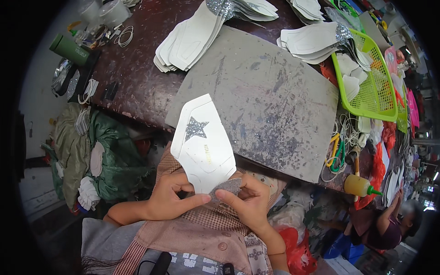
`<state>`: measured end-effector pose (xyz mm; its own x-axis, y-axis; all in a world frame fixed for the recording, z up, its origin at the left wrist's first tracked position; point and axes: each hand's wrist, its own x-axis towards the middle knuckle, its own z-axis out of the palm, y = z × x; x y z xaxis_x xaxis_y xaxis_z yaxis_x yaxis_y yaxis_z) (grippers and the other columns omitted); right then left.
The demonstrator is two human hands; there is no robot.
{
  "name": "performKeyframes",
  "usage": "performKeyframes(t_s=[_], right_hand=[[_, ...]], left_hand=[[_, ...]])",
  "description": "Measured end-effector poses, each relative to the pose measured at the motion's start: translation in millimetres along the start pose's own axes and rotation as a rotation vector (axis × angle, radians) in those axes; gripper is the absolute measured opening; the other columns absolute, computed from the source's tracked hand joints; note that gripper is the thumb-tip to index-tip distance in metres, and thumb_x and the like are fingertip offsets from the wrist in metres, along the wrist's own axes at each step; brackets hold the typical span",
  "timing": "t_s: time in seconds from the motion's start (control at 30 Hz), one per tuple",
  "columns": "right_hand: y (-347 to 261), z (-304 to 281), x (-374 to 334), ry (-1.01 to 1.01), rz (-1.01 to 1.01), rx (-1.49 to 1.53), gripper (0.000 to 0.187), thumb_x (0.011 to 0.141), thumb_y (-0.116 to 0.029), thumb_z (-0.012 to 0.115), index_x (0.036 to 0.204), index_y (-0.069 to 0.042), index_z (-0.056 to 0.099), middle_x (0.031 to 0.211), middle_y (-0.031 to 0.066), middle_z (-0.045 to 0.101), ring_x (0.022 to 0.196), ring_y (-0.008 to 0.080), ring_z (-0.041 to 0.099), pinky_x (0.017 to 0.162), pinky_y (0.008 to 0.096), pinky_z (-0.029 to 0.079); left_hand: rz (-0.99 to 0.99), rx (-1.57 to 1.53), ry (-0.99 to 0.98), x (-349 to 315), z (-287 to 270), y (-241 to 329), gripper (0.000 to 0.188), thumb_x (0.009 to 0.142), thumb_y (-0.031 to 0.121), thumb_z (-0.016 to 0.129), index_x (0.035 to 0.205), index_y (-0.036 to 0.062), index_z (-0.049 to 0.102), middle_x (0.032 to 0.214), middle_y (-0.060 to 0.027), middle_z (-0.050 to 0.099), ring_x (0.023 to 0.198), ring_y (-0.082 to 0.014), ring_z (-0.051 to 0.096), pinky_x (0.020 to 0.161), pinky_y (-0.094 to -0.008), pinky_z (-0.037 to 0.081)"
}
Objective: The person sits at a workbench in a workshop and repeatedly picks up white shoe-shaped paper cutouts. They apply a silver glitter star sticker to the center of each cutout, press it down, and place the finished item into a green plastic basket. The process is repetitive and involves handling materials by hand.
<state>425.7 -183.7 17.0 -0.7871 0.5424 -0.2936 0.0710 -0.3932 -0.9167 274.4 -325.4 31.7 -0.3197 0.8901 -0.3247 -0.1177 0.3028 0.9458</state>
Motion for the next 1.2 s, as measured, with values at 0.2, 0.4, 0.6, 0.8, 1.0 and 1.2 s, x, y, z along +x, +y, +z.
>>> performKeyframes(t_s=[0.2,0.4,0.6,0.8,1.0,1.2], right_hand=[[3.9,6.4,-1.8,-0.063,-0.016,0.014,0.018,0.079,0.004,0.073,0.077,0.001,0.055,0.091,0.0094,0.065,0.085,0.0100,0.059,0.074,0.0231,0.046],[10.2,3.8,-6.6,-0.063,0.050,-0.079,0.023,0.078,0.000,0.075,0.074,-0.001,0.052,0.083,0.0035,0.061,0.081,0.0076,0.055,0.074,0.0227,0.045],[-10.7,4.2,0.0,-0.074,0.057,-0.173,0.018,0.079,-0.005,0.076,0.081,0.001,0.059,0.078,0.0013,0.058,0.076,0.0080,0.053,0.068,0.0236,0.043],[-5.6,3.1,8.2,-0.059,-0.115,-0.195,0.009,0.083,-0.002,0.069,0.087,0.005,0.065,0.080,0.0081,0.064,0.074,0.0110,0.056,0.066,0.0234,0.043],[-72.9,-9.4,51.4,-0.186,-0.652,-0.426,0.022,0.090,-0.010,0.063,0.103,0.007,0.066,0.094,0.0141,0.068,0.086,0.0161,0.061,0.075,0.0257,0.047],[-34.7,-66.0,118.5,0.341,-0.326,-0.290,0.022,0.092,-0.012,0.061,0.104,0.006,0.065,0.095,0.0094,0.069,0.086,0.0112,0.061,0.078,0.0244,0.048]], left_hand=[[0.033,-0.249,0.042,12.2,3.3,-12.5,0.041,0.079,0.020,0.077,0.111,-0.0014,0.063,0.100,-0.0089,0.068,0.092,-0.0139,0.064,0.082,-0.0276,0.049],[0.048,-0.252,0.154,19.5,11.3,-0.4,0.050,0.071,0.003,0.080,0.115,-0.0020,0.057,0.102,-0.0087,0.067,0.094,-0.0137,0.063,0.082,-0.0283,0.051],[0.063,-0.272,0.185,17.0,13.9,-3.0,0.046,0.073,0.002,0.078,0.113,-0.0023,0.057,0.101,-0.0092,0.067,0.092,-0.0138,0.064,0.081,-0.0285,0.052],[0.093,-0.334,0.137,7.6,16.0,-6.6,0.063,0.078,0.002,0.074,0.131,-0.0024,0.040,0.123,-0.0128,0.056,0.110,-0.0176,0.057,0.092,-0.0316,0.048],[0.500,-0.095,0.014,34.7,-39.5,77.3,0.069,0.083,-0.004,0.064,0.141,-0.0030,0.027,0.135,-0.0131,0.046,0.124,-0.0207,0.047,0.105,-0.0352,0.037],[0.424,0.050,-0.027,238.8,-160.1,208.5,0.060,0.076,-0.003,0.062,0.132,-0.0057,0.041,0.117,-0.0139,0.061,0.096,-0.0149,0.063,0.083,-0.0272,0.051]])
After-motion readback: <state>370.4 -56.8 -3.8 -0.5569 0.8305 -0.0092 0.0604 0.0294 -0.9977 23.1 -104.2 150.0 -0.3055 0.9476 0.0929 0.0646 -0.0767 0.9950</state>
